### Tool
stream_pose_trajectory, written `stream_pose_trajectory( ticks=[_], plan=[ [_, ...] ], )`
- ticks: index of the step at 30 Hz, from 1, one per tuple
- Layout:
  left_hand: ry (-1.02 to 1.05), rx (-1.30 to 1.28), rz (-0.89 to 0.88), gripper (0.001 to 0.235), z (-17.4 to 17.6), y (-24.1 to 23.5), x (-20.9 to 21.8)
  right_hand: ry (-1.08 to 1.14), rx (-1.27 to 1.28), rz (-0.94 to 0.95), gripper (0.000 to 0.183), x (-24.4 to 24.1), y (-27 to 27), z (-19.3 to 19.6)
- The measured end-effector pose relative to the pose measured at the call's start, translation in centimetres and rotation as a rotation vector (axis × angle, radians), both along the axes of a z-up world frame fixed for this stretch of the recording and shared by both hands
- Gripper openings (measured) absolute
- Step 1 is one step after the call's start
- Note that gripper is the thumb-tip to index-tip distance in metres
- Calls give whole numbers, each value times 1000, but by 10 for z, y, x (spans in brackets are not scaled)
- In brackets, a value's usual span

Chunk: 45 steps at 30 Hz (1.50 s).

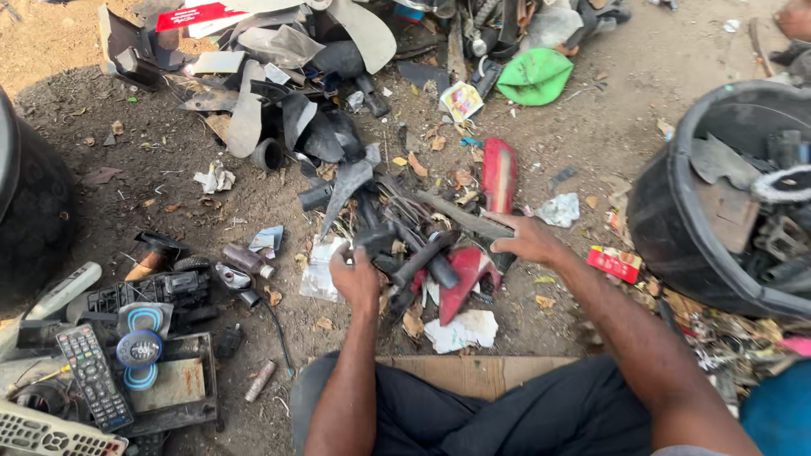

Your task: The person sits on a cardboard sheet and sorts through a pile of electronic waste and debris. They pick up various items such as plastic pieces, remote controls, and metal parts, inspect them, and place them into nearby bins or piles.

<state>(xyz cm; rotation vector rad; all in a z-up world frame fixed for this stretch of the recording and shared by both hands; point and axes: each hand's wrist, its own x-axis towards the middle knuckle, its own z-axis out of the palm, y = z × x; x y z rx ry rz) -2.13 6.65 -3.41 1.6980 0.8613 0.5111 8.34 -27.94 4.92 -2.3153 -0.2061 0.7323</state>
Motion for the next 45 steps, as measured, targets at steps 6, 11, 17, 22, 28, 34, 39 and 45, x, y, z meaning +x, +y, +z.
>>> stream_pose_trajectory(
  ticks=[6,11,17,22,28,34,39,45],
  plan=[
    [-151,-53,-83,33,-17,-6,2,357,1103,-701,49,-125,-73,-3],
    [5,295,-633,39,-8,-15,-17,565,1357,-709,56,-190,-57,3],
    [351,745,-984,67,-21,-38,-39,648,1222,-631,62,-260,-19,-2],
    [408,658,-922,66,-18,-39,-35,594,1237,-553,63,-276,-69,70],
    [410,556,-844,50,12,-46,-49,-742,1689,-1056,67,-215,-200,231],
    [-73,603,-938,47,31,-57,-54,-378,1000,-595,75,-202,-98,165],
    [-555,855,-1074,43,39,-74,-81,-1016,-245,39,83,-203,-5,70],
    [-247,739,-1008,56,50,-71,-83,-501,103,-17,65,-183,-29,42]
  ],
)
